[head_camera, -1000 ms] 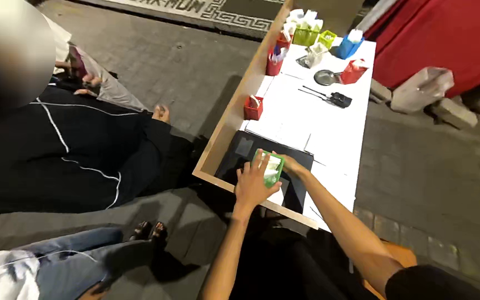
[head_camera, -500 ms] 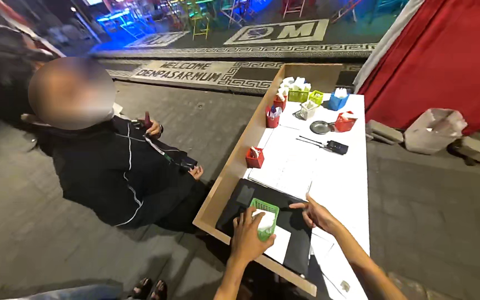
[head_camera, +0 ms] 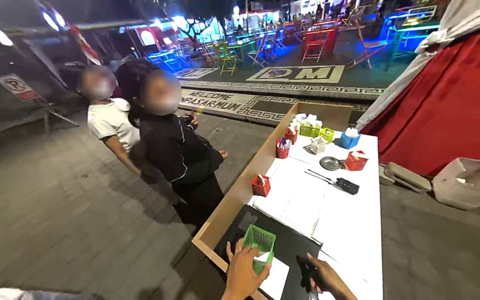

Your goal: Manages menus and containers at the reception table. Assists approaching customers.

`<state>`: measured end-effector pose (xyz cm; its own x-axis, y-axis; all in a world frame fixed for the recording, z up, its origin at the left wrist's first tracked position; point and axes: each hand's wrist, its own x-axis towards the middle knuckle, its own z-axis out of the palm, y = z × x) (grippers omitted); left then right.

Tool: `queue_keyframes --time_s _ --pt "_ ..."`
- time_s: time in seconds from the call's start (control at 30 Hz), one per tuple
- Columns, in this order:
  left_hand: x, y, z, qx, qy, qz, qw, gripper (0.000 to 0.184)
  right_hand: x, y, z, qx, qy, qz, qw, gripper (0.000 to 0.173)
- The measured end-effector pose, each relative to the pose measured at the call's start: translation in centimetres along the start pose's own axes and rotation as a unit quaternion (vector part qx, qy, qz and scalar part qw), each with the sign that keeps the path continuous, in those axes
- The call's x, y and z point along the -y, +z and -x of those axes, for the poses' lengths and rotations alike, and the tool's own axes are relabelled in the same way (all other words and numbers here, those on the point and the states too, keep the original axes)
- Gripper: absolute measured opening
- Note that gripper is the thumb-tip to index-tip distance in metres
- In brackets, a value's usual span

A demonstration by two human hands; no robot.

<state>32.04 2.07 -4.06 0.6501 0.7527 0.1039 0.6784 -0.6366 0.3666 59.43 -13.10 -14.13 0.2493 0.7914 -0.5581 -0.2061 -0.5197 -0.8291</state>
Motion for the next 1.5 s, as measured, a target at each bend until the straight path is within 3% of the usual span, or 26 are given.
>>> queue_keyframes --time_s 0.1,0.23,0.3,0.4,0.47,0.53,0.6,0.67,0.77,0.83,0.97,1.07,1.17,1.33,1.5 --pt "-0.1 0.2 0.2 0.015 -0.013 0.005 1.000 0.052 -0.6 0.3 1.1 -0.031 -0.008 0.005 0.999 0.041" --pt "-0.5 0.2 0.4 0.005 -0.025 0.020 0.999 0.051 -1.1 1.0 2.8 -0.098 0.000 0.004 0.995 0.035" --pt "-0.7 0.2 0.5 -0.003 -0.032 0.031 0.999 0.050 -1.9 1.9 3.5 -0.166 0.001 -0.032 0.986 0.042" --pt "-0.9 0.5 1.0 -0.021 -0.039 0.045 0.998 0.051 -2.2 3.6 4.8 -0.227 0.044 -0.085 0.969 0.070" --pt "-1.3 0.3 1.1 -0.041 -0.049 0.052 0.997 0.066 -1.7 4.5 5.5 -0.220 0.085 -0.132 0.963 0.070" --pt "-1.5 0.2 0.9 -0.070 -0.062 0.061 0.994 0.090 -0.7 5.5 5.9 -0.220 0.087 -0.157 0.959 0.067" --pt "-1.3 0.2 0.4 -0.071 -0.080 0.067 0.992 0.103 0.6 6.2 6.4 -0.229 0.080 -0.172 0.955 0.070" --pt "-0.7 -0.1 0.2 -0.058 -0.089 0.087 0.991 0.106 0.5 6.5 6.5 -0.221 0.079 -0.194 0.953 0.063" --pt "0.6 -1.0 -0.9 -0.055 -0.092 0.131 0.986 0.108 -0.6 6.5 5.1 -0.157 0.067 -0.240 0.956 0.040" --pt "1.6 -1.3 -1.3 -0.059 -0.084 0.151 0.983 0.107 -1.0 7.1 4.1 -0.120 0.034 -0.247 0.961 0.046" --pt "3.2 -3.2 -2.2 -0.041 -0.093 0.171 0.980 0.107 0.5 8.4 3.2 -0.086 -0.016 -0.266 0.960 0.075" --pt "4.2 -4.3 -2.8 0.012 -0.108 0.184 0.977 0.109 0.4 9.1 1.4 -0.039 0.042 -0.306 0.950 0.054" --pt "4.2 -4.1 -3.4 0.040 -0.098 0.214 0.971 0.110 0.4 8.5 1.2 -0.039 0.048 -0.307 0.950 0.052" --pt "1.5 -6.4 -2.7 0.007 -0.057 0.235 0.970 0.120 0.6 6.7 3.4 -0.027 -0.057 -0.361 0.931 0.063" --pt "-3.7 -10.3 -1.3 -0.108 0.062 0.269 0.955 0.122 5.3 4.6 9.0 -0.034 -0.131 -0.364 0.922 0.057"
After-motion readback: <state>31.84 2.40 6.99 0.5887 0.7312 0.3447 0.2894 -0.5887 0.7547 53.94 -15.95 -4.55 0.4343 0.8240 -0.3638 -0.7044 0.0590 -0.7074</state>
